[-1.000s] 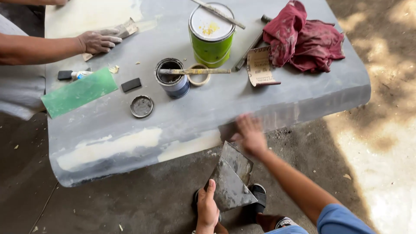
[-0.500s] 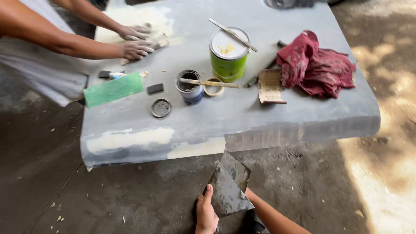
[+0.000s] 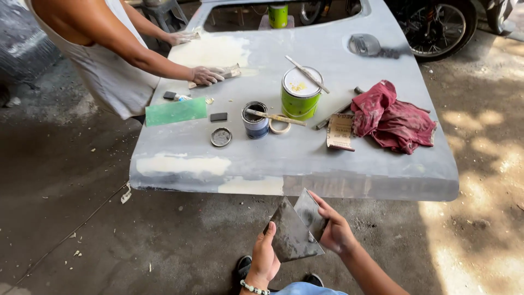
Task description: Sanding and preparing a car door panel surface using sandpaper and body filler
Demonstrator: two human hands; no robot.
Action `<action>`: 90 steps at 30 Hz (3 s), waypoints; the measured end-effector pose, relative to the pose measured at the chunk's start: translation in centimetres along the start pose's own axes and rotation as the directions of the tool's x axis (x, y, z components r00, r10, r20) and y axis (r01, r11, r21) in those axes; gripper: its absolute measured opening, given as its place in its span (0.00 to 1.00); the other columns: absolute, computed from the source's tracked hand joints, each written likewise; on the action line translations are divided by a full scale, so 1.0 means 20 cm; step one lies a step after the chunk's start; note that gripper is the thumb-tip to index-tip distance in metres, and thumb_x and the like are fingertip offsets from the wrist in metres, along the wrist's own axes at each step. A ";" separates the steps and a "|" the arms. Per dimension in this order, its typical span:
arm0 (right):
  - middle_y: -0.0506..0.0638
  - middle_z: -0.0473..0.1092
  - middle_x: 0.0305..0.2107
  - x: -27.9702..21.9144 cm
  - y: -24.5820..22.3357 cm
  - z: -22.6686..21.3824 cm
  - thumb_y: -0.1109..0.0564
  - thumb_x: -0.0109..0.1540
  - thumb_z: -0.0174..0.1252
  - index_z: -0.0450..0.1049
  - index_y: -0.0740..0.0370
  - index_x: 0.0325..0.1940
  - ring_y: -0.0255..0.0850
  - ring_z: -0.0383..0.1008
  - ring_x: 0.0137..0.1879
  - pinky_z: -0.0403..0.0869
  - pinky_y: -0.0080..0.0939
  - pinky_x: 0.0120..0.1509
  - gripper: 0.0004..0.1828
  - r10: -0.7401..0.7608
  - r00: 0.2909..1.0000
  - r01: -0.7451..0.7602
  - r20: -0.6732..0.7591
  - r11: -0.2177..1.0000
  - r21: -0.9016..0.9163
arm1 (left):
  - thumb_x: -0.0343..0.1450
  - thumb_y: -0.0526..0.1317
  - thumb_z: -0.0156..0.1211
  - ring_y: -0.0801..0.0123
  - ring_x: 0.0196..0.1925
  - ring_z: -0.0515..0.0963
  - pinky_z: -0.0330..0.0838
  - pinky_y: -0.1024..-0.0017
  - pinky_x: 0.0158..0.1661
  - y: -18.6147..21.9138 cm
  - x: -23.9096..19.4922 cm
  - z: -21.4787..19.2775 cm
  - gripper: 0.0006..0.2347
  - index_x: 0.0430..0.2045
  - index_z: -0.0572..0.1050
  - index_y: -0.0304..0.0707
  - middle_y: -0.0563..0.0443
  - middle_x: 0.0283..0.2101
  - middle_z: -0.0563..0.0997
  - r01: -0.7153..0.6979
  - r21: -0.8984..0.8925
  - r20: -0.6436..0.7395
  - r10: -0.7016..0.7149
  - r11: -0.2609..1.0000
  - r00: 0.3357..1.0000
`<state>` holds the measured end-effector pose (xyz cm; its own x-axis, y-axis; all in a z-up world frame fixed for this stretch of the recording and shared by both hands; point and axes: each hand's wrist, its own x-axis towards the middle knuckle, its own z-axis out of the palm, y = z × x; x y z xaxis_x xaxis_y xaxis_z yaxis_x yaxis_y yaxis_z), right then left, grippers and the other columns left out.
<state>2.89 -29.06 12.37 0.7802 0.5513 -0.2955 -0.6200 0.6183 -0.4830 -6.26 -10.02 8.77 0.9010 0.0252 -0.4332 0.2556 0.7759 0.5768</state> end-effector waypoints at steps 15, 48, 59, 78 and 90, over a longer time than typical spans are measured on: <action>0.55 0.76 0.48 -0.02 -0.20 0.10 0.61 0.69 0.46 0.70 0.65 0.57 0.44 0.78 0.54 0.74 0.49 0.62 0.14 -0.359 0.928 0.356 -0.103 0.933 -0.046 | 0.75 0.52 0.55 0.62 0.53 0.82 0.76 0.63 0.56 0.26 0.03 0.10 0.19 0.44 0.77 0.32 0.46 0.49 0.83 -0.333 0.044 -0.112 0.336 0.942 0.935; 0.46 0.62 0.18 0.71 -0.47 -0.07 0.44 0.78 0.43 0.68 0.60 0.39 0.36 0.63 0.18 0.68 0.38 0.27 0.21 -0.332 0.938 0.311 0.099 0.933 0.179 | 0.76 0.48 0.54 0.61 0.46 0.84 0.81 0.61 0.46 0.42 0.18 0.46 0.18 0.50 0.76 0.30 0.44 0.47 0.84 0.056 0.018 0.242 -0.059 0.998 0.968; 0.46 0.76 0.37 0.74 0.38 -0.77 0.50 0.66 0.57 0.78 0.67 0.48 0.33 0.71 0.45 0.72 0.36 0.51 0.17 -0.057 0.970 -0.148 -0.236 0.632 -0.761 | 0.76 0.47 0.56 0.62 0.45 0.83 0.79 0.65 0.46 0.90 0.56 0.10 0.17 0.47 0.77 0.28 0.45 0.45 0.84 -0.282 0.092 0.054 0.278 0.955 0.959; 0.51 0.79 0.43 1.24 -0.20 0.15 0.64 0.61 0.62 0.77 0.69 0.55 0.36 0.78 0.47 0.77 0.38 0.53 0.17 -0.377 0.918 0.141 -0.128 0.609 -0.780 | 0.74 0.41 0.55 0.72 0.56 0.76 0.69 0.72 0.57 1.10 1.42 -0.10 0.17 0.56 0.72 0.32 0.53 0.55 0.80 -0.378 0.159 -0.117 0.397 0.912 0.910; 0.57 0.71 0.44 1.50 -0.12 0.49 0.65 0.58 0.55 0.68 0.60 0.52 0.59 0.74 0.50 0.74 0.57 0.47 0.17 -0.425 0.797 0.255 0.430 -0.408 -0.877 | 0.80 0.48 0.43 0.64 0.44 0.79 0.74 0.67 0.47 0.95 1.39 0.05 0.20 0.48 0.75 0.25 0.42 0.44 0.83 -0.482 0.677 0.049 0.620 0.556 0.783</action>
<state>27.03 -8.60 12.76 0.8492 0.4171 0.3238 0.5252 -0.6028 -0.6007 24.01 4.87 8.34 0.8813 0.4696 0.0522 -0.0549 -0.0080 0.9985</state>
